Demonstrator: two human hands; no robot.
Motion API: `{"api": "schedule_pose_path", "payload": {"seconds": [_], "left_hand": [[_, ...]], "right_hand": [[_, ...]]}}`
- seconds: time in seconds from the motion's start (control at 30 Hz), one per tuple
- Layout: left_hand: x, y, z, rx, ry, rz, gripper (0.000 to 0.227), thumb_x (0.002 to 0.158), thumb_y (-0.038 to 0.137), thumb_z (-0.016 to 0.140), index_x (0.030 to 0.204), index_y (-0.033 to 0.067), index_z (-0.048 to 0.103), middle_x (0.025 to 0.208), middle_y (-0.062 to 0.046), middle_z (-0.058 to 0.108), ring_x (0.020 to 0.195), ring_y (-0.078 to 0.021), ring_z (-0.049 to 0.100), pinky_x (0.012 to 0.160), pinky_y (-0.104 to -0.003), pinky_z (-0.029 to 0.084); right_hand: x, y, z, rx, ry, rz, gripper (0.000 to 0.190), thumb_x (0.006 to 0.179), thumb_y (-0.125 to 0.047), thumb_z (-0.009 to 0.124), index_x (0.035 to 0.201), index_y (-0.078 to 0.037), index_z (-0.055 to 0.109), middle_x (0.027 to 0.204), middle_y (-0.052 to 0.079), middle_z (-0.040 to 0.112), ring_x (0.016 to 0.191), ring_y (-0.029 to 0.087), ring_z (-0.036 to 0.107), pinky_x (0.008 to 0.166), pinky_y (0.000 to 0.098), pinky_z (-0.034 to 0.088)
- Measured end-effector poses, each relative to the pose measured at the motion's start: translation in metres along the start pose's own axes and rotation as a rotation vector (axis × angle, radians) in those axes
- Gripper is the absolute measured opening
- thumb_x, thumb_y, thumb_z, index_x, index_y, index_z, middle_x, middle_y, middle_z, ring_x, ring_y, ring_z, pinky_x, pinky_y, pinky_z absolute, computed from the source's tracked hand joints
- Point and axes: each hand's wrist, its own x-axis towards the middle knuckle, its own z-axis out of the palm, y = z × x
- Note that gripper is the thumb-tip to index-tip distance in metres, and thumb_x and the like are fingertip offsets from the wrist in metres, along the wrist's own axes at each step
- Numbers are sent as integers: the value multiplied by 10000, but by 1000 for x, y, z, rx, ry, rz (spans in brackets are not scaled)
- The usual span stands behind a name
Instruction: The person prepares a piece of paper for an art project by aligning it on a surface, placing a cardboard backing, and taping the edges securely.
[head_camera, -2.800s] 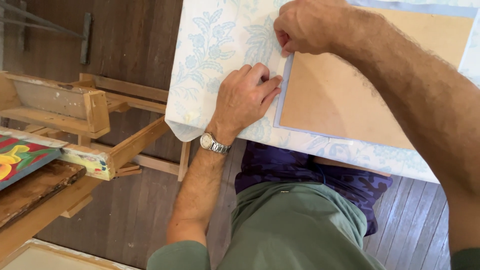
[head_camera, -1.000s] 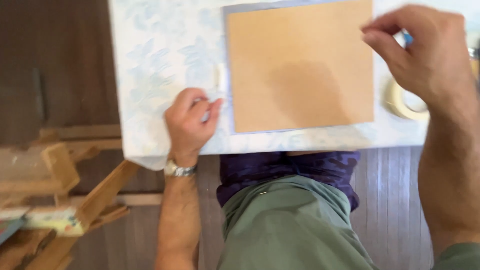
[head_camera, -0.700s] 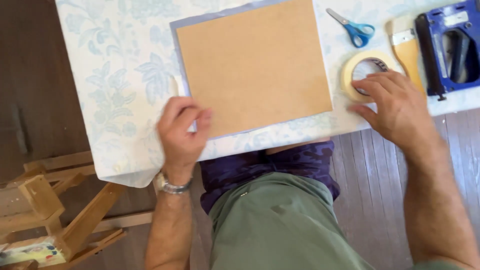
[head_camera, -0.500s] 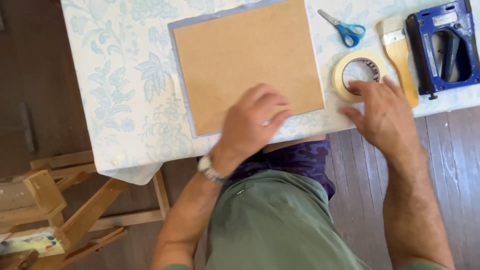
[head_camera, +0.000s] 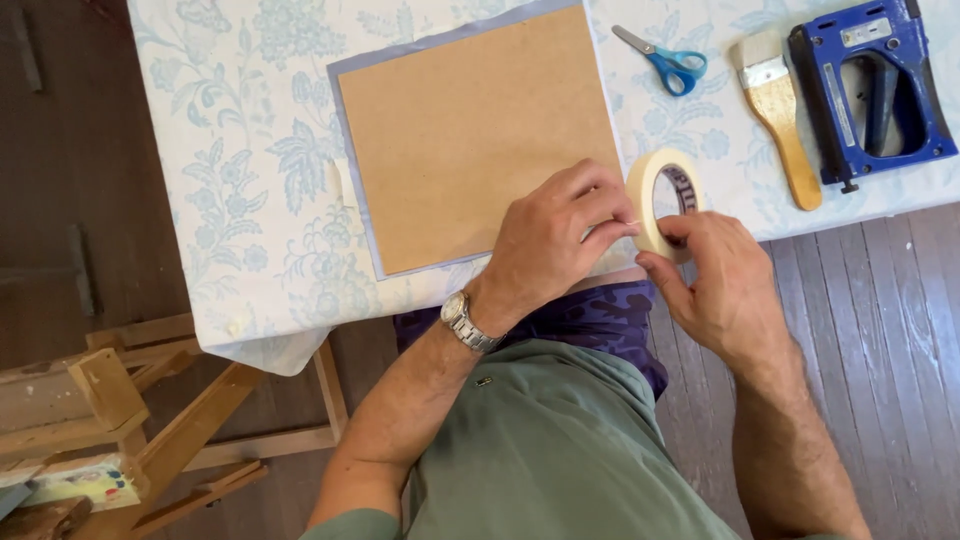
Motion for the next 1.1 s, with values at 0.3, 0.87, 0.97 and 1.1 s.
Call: {"api": "schedule_pose_path", "payload": {"seconds": [0.3,0.87,0.97,1.1], "left_hand": [[-29,-10,-9,7,333,74,110,921,225,785,896,183,686,945,104,637,783,-131,662,710,-239,591],[-27,-67,-54,-735,607,-451,80,978,84,673,966,163,681,994,79,596,694,13,488,536,-133,406],[-28,-59,-94,-514,454,-317,32,1013,59,703,991,60,726,966,-46,609,655,-80,538,483,-165,433],[-41,-45,-94,-396,284,-299,183,1023,150,716,1202,117,728,1132,-5,575,834,-77,496,650,-166,429]], "right_hand": [[-3,4,16,-287,21,67,360,1018,-476,644,1329,-305,702,672,-54,679,665,240,716,719,435,593],[11,-78,-10,-77,291,-672,190,959,-108,659,874,-233,774,630,0,561,477,120,505,546,279,480],[67,-60,-18,-204,-169,-78,352,1006,-403,482,739,-222,621,570,-20,493,471,113,457,522,271,448],[124,13,-16,-346,-792,848,851,1080,-870,271,538,-226,394,480,-58,396,464,98,387,488,257,402]]}}
